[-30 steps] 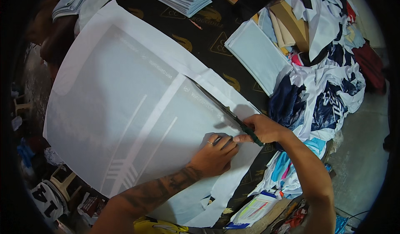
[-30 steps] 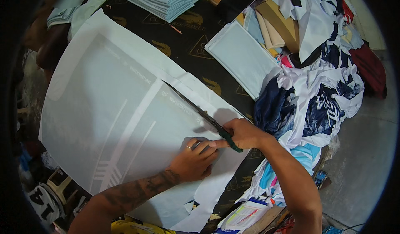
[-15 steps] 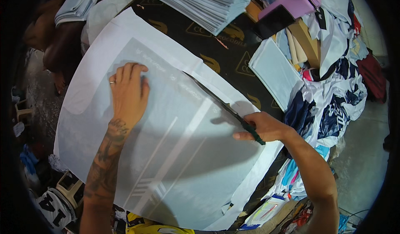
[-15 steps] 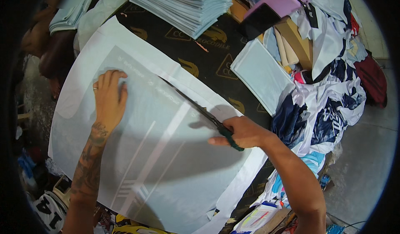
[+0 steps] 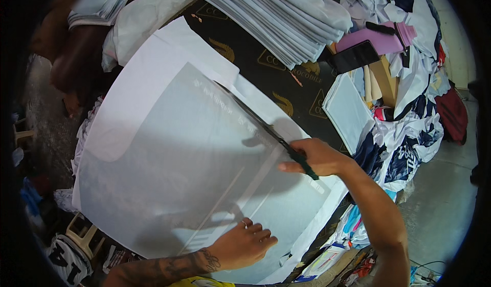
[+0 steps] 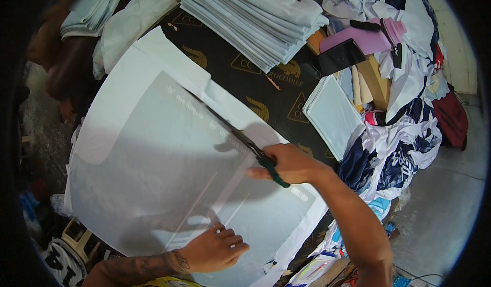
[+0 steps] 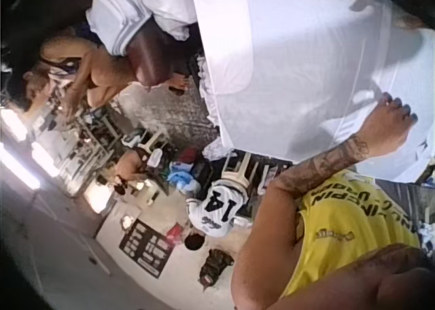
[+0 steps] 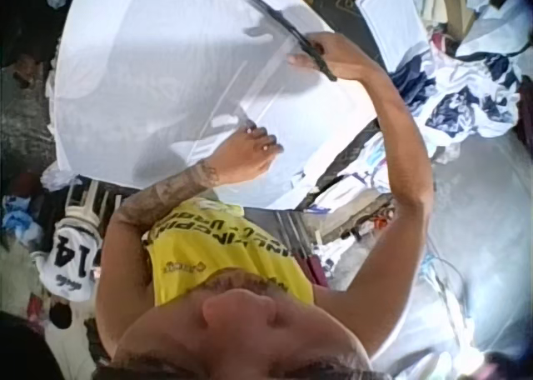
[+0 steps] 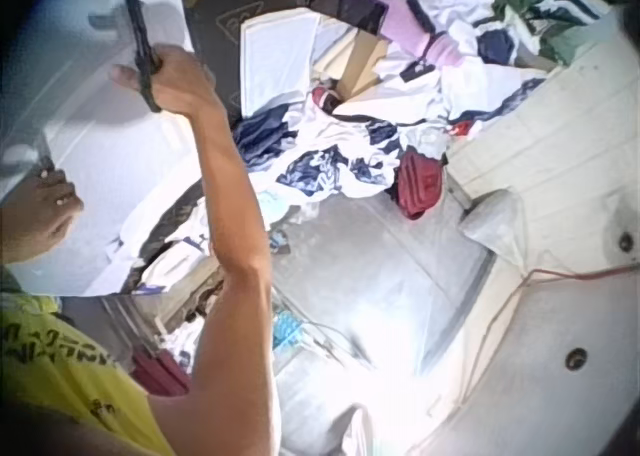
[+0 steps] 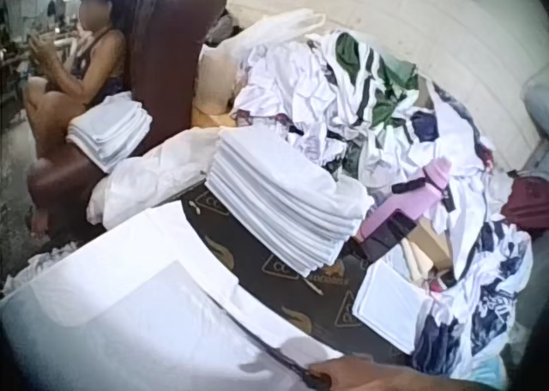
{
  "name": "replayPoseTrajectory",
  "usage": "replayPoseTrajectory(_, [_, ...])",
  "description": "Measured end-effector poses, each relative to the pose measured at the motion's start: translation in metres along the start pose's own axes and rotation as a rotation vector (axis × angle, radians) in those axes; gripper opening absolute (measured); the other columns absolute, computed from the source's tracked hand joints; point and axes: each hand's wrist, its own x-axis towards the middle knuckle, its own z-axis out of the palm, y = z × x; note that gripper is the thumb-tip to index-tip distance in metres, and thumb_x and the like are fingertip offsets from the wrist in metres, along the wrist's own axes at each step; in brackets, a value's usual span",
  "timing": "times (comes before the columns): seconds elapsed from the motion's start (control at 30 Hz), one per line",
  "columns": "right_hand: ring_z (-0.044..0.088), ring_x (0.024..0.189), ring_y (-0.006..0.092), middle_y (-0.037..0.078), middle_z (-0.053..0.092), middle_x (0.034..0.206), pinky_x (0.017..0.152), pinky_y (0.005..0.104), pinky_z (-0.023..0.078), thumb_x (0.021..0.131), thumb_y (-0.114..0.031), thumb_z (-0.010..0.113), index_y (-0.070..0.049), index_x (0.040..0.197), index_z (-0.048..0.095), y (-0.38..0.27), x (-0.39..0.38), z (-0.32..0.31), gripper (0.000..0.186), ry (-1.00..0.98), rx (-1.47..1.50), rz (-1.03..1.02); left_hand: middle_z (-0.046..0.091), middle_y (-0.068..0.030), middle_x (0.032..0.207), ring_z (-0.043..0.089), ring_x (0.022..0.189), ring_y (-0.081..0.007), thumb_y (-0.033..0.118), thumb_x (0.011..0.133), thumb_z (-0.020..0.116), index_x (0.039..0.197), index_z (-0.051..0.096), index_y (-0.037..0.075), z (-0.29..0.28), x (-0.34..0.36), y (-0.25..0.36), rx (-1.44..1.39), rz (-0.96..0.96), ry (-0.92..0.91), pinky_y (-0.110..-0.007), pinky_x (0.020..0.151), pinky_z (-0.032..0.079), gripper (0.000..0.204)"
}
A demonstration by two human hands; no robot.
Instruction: The person repeatedly lays out large printed fabric sheets on a table, smooths them, and cuts them into smaller pieces using shears. The person folds and stacks the cut pieces and continues the process with additional sheets.
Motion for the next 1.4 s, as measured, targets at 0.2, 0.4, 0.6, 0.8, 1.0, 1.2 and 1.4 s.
replayPoseTrajectory(0.2, [0.055, 0.062, 0.0196, 0.005, 0.054, 0.061, 0.062, 0.0382, 0.045, 0.077, -0.077, 0.085, -0.005, 0.067, 0.061, -0.034, 0.024, -0.015, 0.076, 0.052, 0.06, -0.028, 0.065, -0.0021, 0.093, 0.064, 0.093, -0.0162, 0.013, 0.096, 0.069, 0.114, 0.069, 0.008, 0.018, -0.01, -0.001, -0.014, 0.104, -0.041, -0.037, 0.088, 0.047, 0.019])
replayPoseTrajectory(0.4, [0.053, 0.061, 0.0176, 0.003, 0.05, 0.061, 0.061, 0.0363, 0.043, 0.076, -0.076, 0.087, -0.005, 0.065, 0.059, -0.059, 0.046, -0.028, 0.077, 0.047, -0.089, 0.027, 0.066, -0.0024, 0.096, 0.064, 0.097, -0.0177, 0.016, 0.101, 0.064, 0.12, 0.071, 0.007, 0.042, -0.014, 0.004, -0.118, 0.166, 0.057, -0.037, 0.092, 0.046, 0.022])
replayPoseTrajectory(0.6, [0.053, 0.061, 0.0171, 0.002, 0.051, 0.061, 0.06, 0.036, 0.042, 0.077, -0.078, 0.085, -0.006, 0.065, 0.061, -0.085, 0.059, -0.036, 0.077, 0.096, -0.034, -0.073, 0.066, -0.0055, 0.107, 0.063, 0.112, -0.0208, 0.017, 0.103, 0.061, 0.125, 0.07, 0.007, 0.087, -0.02, 0.02, 0.001, 0.146, -0.184, -0.041, 0.099, 0.047, 0.026])
replayPoseTrajectory(0.8, [0.048, 0.057, 0.0202, 0.01, 0.049, 0.059, 0.057, 0.0397, 0.039, 0.089, -0.059, 0.083, 0.0, 0.073, 0.066, -0.042, -0.075, 0.02, 0.064, 0.46, 0.037, -0.157, 0.043, -0.016, 0.162, 0.033, 0.156, -0.0337, 0.046, 0.092, 0.075, 0.153, 0.052, 0.008, 0.137, -0.016, 0.011, 0.38, 0.281, -0.193, -0.059, 0.129, 0.025, 0.075])
replayPoseTrajectory(1.0, [0.041, 0.06, 0.0088, -0.002, 0.048, 0.059, 0.053, 0.0325, 0.032, 0.082, -0.033, 0.094, -0.003, 0.072, 0.06, 0.005, -0.272, 0.228, 0.047, 0.921, 0.659, 0.21, 0.02, -0.0122, 0.18, 0.007, 0.168, -0.0338, 0.078, 0.088, 0.06, 0.17, 0.035, 0.015, 0.199, 0.1, 0.025, 0.602, 0.176, -0.229, -0.065, 0.133, -0.001, 0.107])
replayPoseTrajectory(1.2, [0.058, 0.049, 0.0109, 0.0, 0.059, 0.062, 0.044, 0.0288, 0.043, 0.094, -0.026, 0.085, -0.003, 0.081, 0.063, 0.04, -0.368, 0.451, 0.035, 0.973, 1.075, 0.319, 0.04, -0.0133, 0.17, 0.031, 0.158, -0.0387, 0.044, 0.095, 0.07, 0.165, 0.042, 0.014, 0.216, 0.142, 0.048, 0.436, 0.216, 0.529, -0.068, 0.126, 0.02, 0.082])
replayPoseTrajectory(1.4, [0.066, 0.093, 0.0209, 0.009, 0.073, 0.098, 0.088, 0.0383, 0.052, 0.09, -0.044, 0.086, 0.002, 0.112, 0.073, 0.052, -0.402, 0.602, 0.052, 0.337, 0.943, 0.207, 0.02, -0.0291, 0.175, 0.015, 0.164, -0.0439, 0.031, 0.084, 0.088, 0.17, 0.02, -0.002, 0.152, -0.187, -0.011, 0.582, -0.731, 1.275, -0.058, 0.132, 0.011, 0.114])
